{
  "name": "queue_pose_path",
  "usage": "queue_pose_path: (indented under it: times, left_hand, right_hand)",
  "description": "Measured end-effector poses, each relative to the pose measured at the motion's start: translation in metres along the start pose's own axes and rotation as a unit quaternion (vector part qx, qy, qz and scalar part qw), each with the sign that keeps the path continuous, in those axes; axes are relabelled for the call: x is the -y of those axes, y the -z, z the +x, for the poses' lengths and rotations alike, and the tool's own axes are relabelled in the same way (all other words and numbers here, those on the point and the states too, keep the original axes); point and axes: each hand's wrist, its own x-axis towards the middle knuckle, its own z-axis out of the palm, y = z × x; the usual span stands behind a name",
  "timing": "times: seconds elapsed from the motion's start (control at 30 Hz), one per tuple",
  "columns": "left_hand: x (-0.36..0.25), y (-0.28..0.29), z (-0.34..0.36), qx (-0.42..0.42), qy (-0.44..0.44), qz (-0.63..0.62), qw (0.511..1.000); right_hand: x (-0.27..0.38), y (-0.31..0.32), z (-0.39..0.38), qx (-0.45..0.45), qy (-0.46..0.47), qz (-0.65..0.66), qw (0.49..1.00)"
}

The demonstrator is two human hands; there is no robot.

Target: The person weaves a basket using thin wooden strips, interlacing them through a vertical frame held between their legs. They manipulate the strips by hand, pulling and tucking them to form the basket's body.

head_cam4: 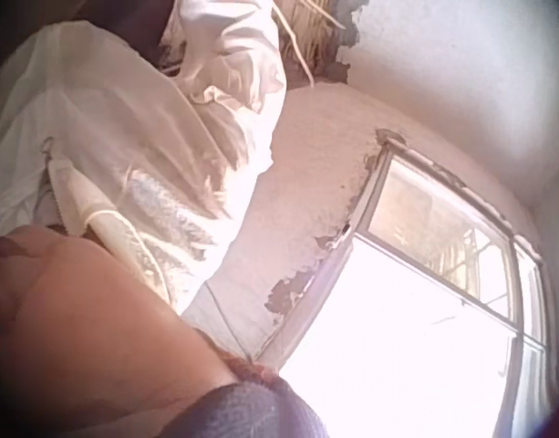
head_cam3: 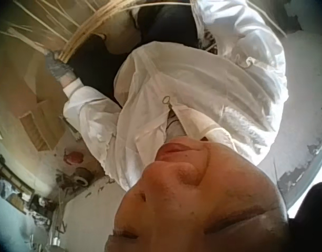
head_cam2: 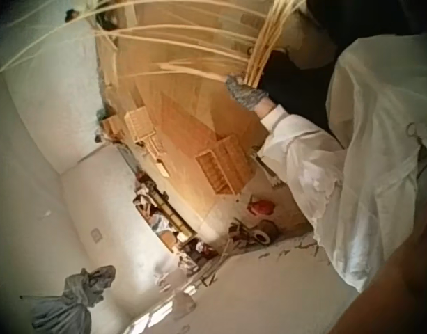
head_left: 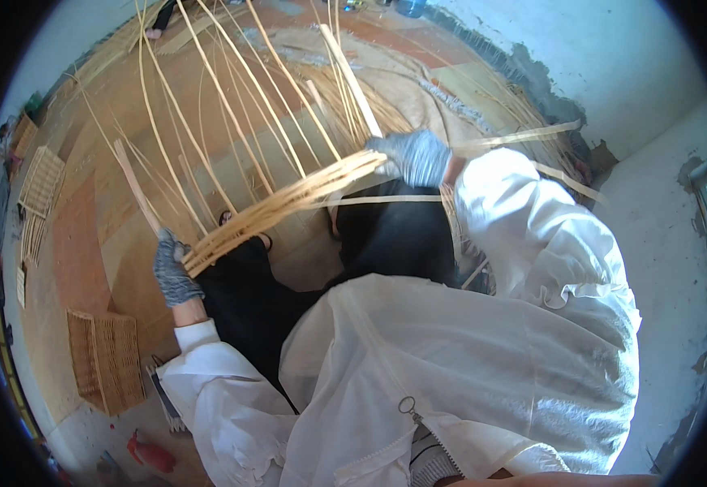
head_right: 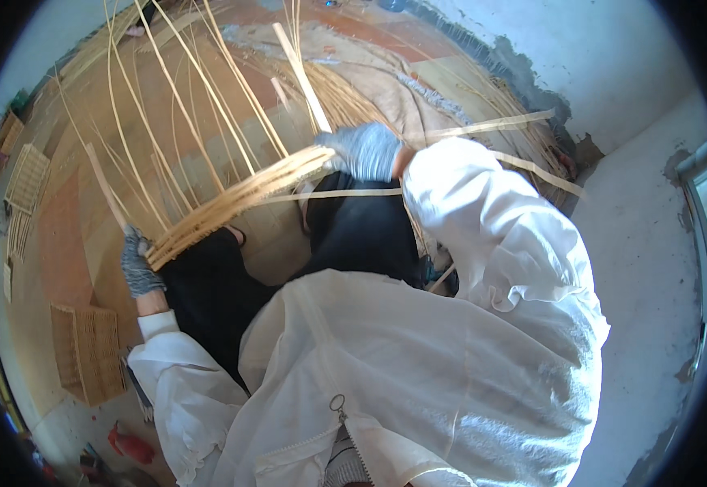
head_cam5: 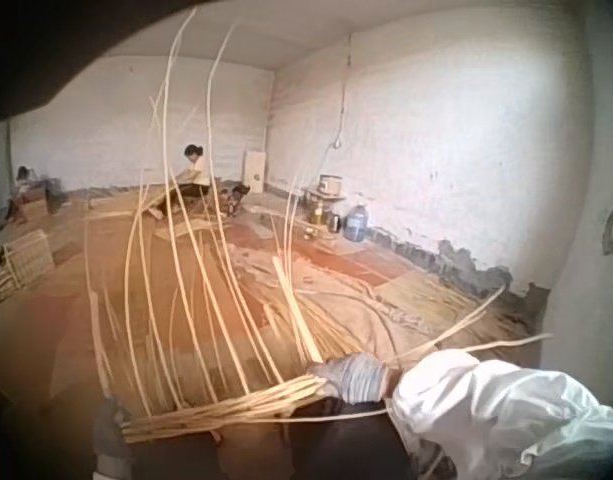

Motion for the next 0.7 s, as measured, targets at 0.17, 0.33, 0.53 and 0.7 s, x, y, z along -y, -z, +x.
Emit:
queue_pose_path:
  times: [0.17,0.33,0.53,0.7]
  left_hand:
    - [-0.042,-0.089,0.018,0.009,0.051,-0.003,0.999]
    - [0.003,-0.110,0.003,-0.014,0.054,0.031,0.998]
    - [0.016,-0.109,-0.012,0.008,0.008,-0.015,1.000]
    - [-0.032,-0.110,-0.012,0.068,-0.083,-0.045,0.993]
  right_hand:
    - [-0.077,0.057,0.032,-0.014,0.080,-0.017,0.997]
    - [-0.103,0.026,-0.018,-0.040,0.048,-0.048,0.997]
    - [-0.086,0.016,-0.052,-0.131,0.043,0.000,0.990]
    - [-0.080,0.057,-0.042,-0.173,0.077,-0.072,0.979]
